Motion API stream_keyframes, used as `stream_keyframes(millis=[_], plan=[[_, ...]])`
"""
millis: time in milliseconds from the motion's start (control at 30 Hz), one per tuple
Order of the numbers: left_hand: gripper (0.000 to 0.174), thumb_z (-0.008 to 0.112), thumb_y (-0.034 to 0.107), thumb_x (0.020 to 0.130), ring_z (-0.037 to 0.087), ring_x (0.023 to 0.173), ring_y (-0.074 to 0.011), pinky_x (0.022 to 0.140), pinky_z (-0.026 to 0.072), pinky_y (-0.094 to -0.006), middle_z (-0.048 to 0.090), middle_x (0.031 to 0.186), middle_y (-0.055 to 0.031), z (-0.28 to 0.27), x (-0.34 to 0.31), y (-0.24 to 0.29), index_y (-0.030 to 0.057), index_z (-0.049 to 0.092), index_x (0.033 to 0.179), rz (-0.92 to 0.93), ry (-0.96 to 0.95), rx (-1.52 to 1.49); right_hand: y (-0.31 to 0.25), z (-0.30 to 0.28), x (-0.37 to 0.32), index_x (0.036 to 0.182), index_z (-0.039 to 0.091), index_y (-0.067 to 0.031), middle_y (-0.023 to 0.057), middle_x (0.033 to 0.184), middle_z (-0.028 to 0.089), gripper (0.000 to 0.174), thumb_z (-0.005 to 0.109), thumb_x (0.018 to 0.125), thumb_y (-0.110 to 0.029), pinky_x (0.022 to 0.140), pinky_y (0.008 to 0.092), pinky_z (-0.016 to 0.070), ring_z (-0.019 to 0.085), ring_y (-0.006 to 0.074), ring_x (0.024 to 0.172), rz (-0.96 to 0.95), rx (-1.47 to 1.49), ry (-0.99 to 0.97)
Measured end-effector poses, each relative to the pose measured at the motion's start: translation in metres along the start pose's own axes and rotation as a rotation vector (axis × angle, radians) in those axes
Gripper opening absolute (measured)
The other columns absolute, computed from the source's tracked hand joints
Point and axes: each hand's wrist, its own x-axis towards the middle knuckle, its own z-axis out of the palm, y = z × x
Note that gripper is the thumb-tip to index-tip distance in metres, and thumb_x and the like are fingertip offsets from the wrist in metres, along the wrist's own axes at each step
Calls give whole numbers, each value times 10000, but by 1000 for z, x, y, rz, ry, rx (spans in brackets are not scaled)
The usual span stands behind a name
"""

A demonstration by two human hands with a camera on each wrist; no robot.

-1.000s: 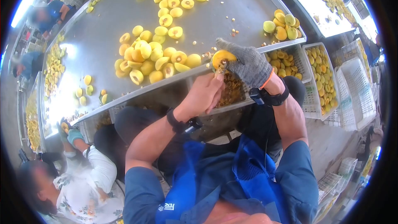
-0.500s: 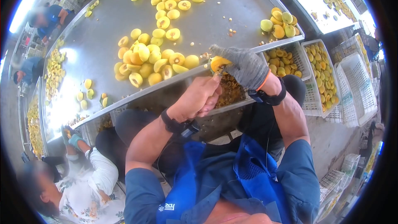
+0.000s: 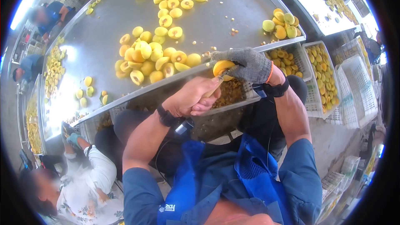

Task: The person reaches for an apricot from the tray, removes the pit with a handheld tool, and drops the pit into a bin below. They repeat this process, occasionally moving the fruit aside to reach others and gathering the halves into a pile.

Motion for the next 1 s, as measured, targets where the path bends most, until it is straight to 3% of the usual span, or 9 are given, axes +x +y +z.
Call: stream_keyframes(millis=[200,267,467,567,667,767,967,1000], plan=[[497,425,463,1108,328,394,-33,329,287,-213,352,560,46,-4,-3,-6,31,545,895,9,-53,-154,-13,8,-8,1337,666,-79,153,1126,751,450,729,892,-84,884,382,554,726,318,991,57,-54,108],[492,435,462,1106,328,393,-35,329,284,-215,357,560,44,-5,-2,-6,34,545,891,24,-50,-96,-7,17,-9,1336,667,-85,148,1110,752,453,740,889,-103,869,390,556,722,337,976,41,-88,156],[477,469,459,1097,328,390,-44,332,287,-225,372,558,34,-6,2,-9,35,547,893,40,32,199,2,14,-10,1384,632,-108,142,1097,745,492,716,900,-81,859,403,552,708,354,985,-64,-103,14],[482,470,462,1096,331,392,-43,335,294,-224,368,552,36,-2,0,-8,34,552,890,32,41,129,-7,17,-13,1404,611,-100,149,1150,728,513,708,902,-68,886,408,545,693,359,1031,-41,-283,69],[491,464,465,1097,338,393,-40,335,299,-221,367,551,37,-2,-3,-2,33,554,881,47,35,14,-7,31,-12,1406,608,-93,158,1190,711,516,720,902,-87,914,419,537,678,370,1067,0,-70,216],[495,455,463,1100,343,395,-38,336,301,-217,374,558,35,-5,-3,-1,31,557,883,60,13,25,-8,38,-10,1409,603,-85,167,1197,709,521,732,905,-108,928,423,534,676,370,1084,-3,-123,310],[486,438,450,1106,348,391,-34,335,312,-212,392,568,30,-6,-2,-7,28,555,896,45,-35,109,-8,8,-9,1421,587,-62,180,1256,698,560,767,895,-123,958,402,523,683,310,1130,124,-81,-37],[484,434,447,1108,350,390,-34,335,315,-212,393,568,29,-6,-1,-8,27,554,899,38,-46,100,-8,9,-10,1427,583,-62,173,1264,699,562,766,900,-128,971,396,518,680,296,1137,129,-8,-2]])
